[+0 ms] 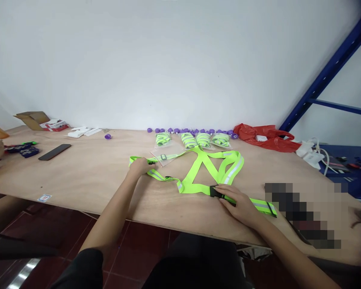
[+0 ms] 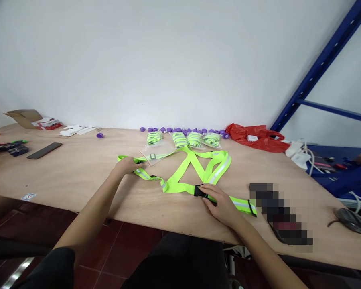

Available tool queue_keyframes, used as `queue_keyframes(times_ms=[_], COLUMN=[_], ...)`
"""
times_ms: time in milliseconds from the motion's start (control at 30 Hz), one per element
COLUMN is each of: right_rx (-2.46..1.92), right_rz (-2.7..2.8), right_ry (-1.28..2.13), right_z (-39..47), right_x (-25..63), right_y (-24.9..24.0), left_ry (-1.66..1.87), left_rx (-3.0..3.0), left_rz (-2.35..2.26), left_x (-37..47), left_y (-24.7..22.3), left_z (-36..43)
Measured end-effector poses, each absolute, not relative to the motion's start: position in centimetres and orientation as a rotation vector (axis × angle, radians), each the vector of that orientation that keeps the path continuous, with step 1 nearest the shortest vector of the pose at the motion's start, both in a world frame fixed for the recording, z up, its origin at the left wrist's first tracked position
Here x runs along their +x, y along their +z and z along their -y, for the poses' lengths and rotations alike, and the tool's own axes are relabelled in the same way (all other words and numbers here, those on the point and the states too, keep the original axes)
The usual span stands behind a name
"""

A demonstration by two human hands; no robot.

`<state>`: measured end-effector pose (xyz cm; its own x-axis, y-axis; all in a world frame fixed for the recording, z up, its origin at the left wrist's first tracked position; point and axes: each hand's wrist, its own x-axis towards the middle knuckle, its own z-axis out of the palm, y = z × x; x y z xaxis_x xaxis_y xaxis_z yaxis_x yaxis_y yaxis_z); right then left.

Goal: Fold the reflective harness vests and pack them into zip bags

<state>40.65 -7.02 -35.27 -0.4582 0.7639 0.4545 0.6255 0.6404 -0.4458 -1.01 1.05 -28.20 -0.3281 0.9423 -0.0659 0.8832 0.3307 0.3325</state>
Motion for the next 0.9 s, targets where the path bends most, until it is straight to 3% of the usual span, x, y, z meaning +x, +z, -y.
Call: queue_keyframes(times_ms=[133, 500, 900], right_rx=[-1.089, -1.092, -1.111], right_rz=[2.21, 2.232, 2.2], right_ry=[0.29, 0.305, 0.359], right_z=[7.0, 6.9, 7.2], right_x=[40.7, 40.8, 40.5], right_y=[-35.4, -35.3, -35.0], left_ry=[0.589, 1.662, 1.848], left_rx=[1.608, 0.966, 0.681], left_rz=[-2.139, -1.604, -1.143], left_x=[-1.1, -6.4, -4.9], left_y=[-28.5, -28.5, -30.0], left_z=[-0.2, 2.0, 5.3])
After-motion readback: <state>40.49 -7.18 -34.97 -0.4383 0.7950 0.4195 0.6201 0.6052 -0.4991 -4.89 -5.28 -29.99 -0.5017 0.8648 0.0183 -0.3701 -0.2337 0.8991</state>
